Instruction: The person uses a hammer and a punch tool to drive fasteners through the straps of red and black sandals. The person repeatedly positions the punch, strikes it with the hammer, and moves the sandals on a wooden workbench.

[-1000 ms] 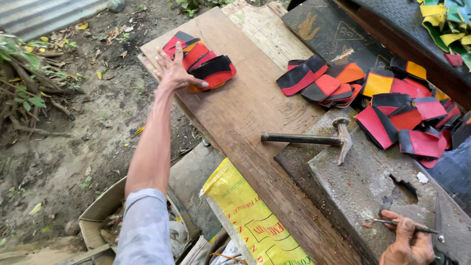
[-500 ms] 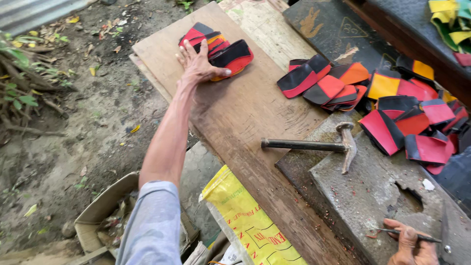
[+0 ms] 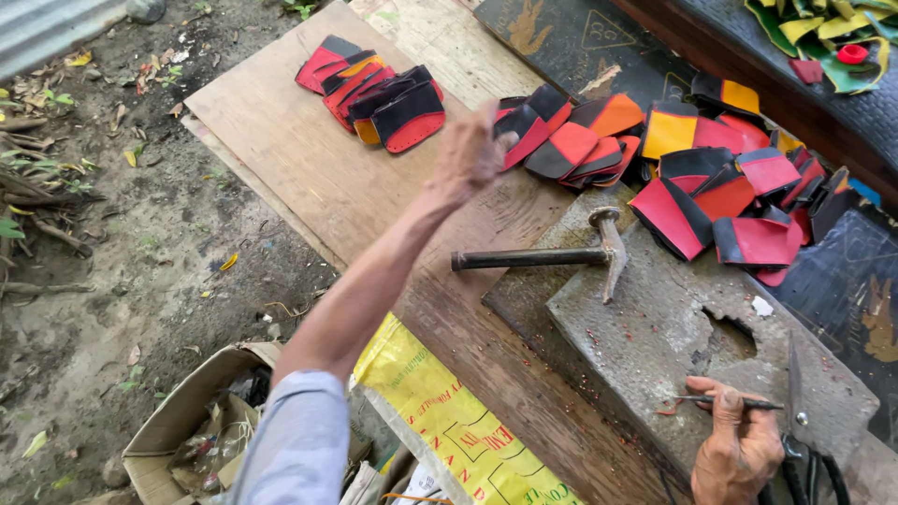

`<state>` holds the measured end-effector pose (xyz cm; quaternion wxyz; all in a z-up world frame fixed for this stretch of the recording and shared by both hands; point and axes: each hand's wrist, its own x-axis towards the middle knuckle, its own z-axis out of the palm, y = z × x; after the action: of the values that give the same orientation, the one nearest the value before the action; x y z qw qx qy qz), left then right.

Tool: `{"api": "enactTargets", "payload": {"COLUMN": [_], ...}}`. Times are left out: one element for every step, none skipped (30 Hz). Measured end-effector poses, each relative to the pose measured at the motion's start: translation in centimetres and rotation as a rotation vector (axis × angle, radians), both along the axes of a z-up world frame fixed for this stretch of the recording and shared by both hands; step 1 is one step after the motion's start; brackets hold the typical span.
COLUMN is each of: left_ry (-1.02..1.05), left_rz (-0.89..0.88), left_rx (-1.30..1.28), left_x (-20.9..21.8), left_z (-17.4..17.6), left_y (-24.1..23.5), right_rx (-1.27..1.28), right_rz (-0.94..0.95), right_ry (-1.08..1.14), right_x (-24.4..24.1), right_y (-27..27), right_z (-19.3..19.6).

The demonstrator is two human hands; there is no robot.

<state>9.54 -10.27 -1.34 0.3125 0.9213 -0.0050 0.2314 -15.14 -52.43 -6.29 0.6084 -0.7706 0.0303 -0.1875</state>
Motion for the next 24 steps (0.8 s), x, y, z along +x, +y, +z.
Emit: {"api": "enactTargets", "payload": {"left_ry": [0.134, 0.055, -0.021, -0.098, -0.097, -0.096, -0.093, -0.075, -0.06, -0.046, 0.001, 0.048, 0.093, 0.06, 0.03, 0.001, -0.026, -0.051, -0.063, -0.074, -0.104, -0.133, -0.208, -0.283], "left_rz": [0.005, 0.028, 0.048, 0.067, 0.11, 0.154, 0.202, 0.17, 0.148, 0.125, 0.09, 0.055, 0.019, -0.059, -0.135, -0.212, -0.292, -0.372, -0.42, -0.468, -0.505, -0.541, -0.582, -0.62], "left_rx": [0.019, 0.086, 0.151, 0.214, 0.219, 0.225, 0.226, 0.133, 0.043, -0.047, -0.206, -0.366, -0.528, -0.523, -0.521, -0.519, -0.518, -0.517, -0.527, -0.536, -0.507, -0.477, -0.361, -0.244], "left_x": [0.6, 1.1, 1.4, 1.8, 2.2, 2.5, 2.5, 2.5, 2.4, 2.2, 1.5, 0.5, -0.6, -1.7, -3.1, -4.7, -6.1, -7.6, -9.0, -10.3, -11.6, -12.7, -13.7, -14.6], "left_z": [-0.4, -0.8, -1.2, -1.5, -1.4, -1.2, -1.1, -0.7, 0.0, 0.7, 1.2, 1.4, 1.7, 1.9, 2.0, 2.1, 2.4, 2.7, 2.9, 3.1, 3.3, 3.3, 3.0, 2.6], "left_y": [-1.3, -1.9, -2.5, -3.1, -3.0, -2.6, -2.5, -2.1, -1.3, -0.9, -0.8, -1.0, -1.5, -2.5, -3.9, -5.3, -6.7, -8.3, -9.8, -11.1, -12.4, -13.9, -15.6, -17.3], "right_rx": [0.006, 0.012, 0.016, 0.004, -0.006, -0.015, -0.012, -0.008, -0.001, 0.035, 0.075, 0.114, 0.344, 0.572, 0.798, 0.644, 0.492, 0.341, 0.178, 0.015, -0.144, 0.049, 0.232, 0.415], "right_rz": [-0.002, -0.003, -0.009, -0.017, -0.026, -0.034, -0.035, -0.035, -0.026, -0.018, -0.01, -0.001, 0.135, 0.272, 0.408, 0.395, 0.378, 0.359, 0.21, 0.064, -0.079, -0.023, 0.02, 0.062], "right_ry": [0.0, 0.001, 0.006, 0.013, 0.019, 0.024, 0.012, 0.0, -0.017, -0.004, 0.016, 0.035, 0.118, 0.202, 0.291, 0.285, 0.271, 0.255, 0.105, -0.047, -0.205, -0.167, -0.119, -0.07], "right_x": [0.1, 0.3, 0.2, 0.2, 0.3, 0.3, 0.2, -0.1, 0.1, 0.2, 0.1, 0.0, 0.3, 0.9, 1.2, 1.7, 2.5, 2.9, 2.8, 2.6, 2.5, 2.7, 2.5, 2.0], "right_y": [0.2, 0.3, 0.3, 0.2, 0.3, 0.5, 0.5, 0.6, 0.8, 0.8, 1.0, 1.2, 1.6, 2.1, 2.5, 3.4, 4.5, 5.1, 4.7, 3.7, 3.2, 2.8, 1.6, 0.6], "right_z": [0.2, 0.4, 0.6, 0.8, 1.0, 1.1, 1.3, 1.5, 1.8, 2.3, 2.8, 3.3, 3.8, 4.2, 4.6, 4.4, 4.2, 4.0, 4.0, 4.1, 4.0, 3.6, 3.3, 2.9]}}
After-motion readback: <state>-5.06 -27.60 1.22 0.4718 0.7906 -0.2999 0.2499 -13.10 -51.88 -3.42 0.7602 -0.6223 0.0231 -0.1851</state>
